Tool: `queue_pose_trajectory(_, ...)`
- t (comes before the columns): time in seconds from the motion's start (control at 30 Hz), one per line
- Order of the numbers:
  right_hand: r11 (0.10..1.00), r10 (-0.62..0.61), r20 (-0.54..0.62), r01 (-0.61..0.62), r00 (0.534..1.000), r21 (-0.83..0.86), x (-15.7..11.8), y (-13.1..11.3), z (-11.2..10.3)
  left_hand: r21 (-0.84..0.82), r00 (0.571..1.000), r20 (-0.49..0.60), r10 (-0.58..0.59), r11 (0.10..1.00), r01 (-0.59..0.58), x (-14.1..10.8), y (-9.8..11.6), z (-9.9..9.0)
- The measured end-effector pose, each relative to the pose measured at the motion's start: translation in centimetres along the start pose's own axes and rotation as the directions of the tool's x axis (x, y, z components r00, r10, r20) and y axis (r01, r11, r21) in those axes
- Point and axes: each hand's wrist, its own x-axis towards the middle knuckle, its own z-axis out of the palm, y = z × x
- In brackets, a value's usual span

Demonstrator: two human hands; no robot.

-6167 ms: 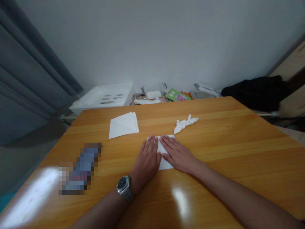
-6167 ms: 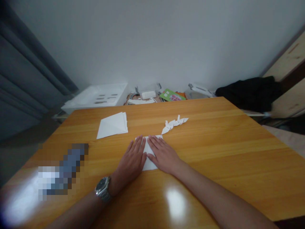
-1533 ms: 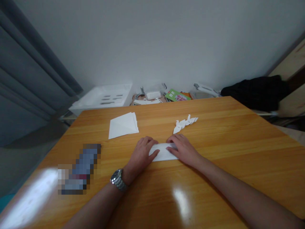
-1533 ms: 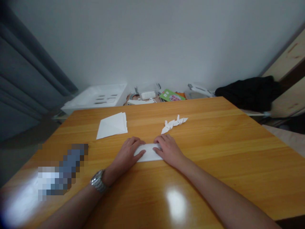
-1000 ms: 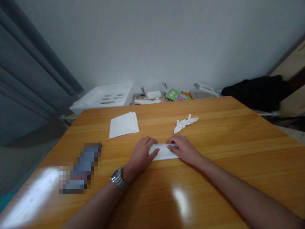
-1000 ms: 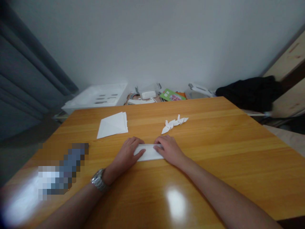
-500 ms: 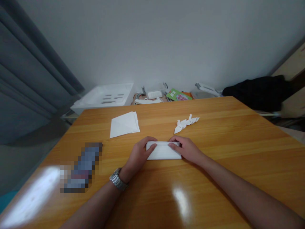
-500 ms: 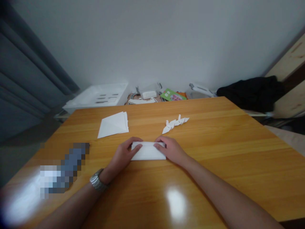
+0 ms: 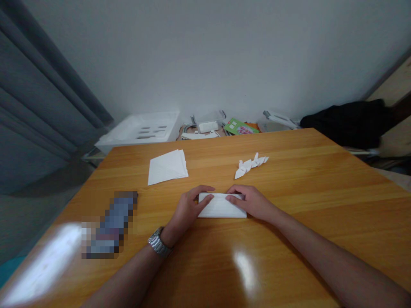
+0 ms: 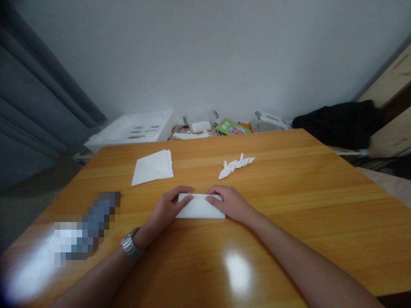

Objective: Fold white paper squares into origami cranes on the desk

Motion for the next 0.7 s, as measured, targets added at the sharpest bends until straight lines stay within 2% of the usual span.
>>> queue_pose_trajectory(0.17,0.999,0.014,-0.048,-0.012,0.999,0.035,0.02,0.12,0.06,-0.023,0.997,0.02,0.07,0.997,-0.069,-0.01,-0.08,0.01)
queue_pose_trajectory(0.33,0.999,0.016,-0.079,-0.012,0.997,0.045,-0.03,0.07,0.11,-0.011,0.998,0.017,0.055,0.998,-0.055,-0.02,-0.14,-0.02)
queue_pose_trajectory(0.7,0.995,0.047,-0.063,-0.042,0.997,0.088,-0.02,0.03,0.0,-0.014,0.999,0.028,0.032,0.999,-0.031,-0.13,0.08,-0.09)
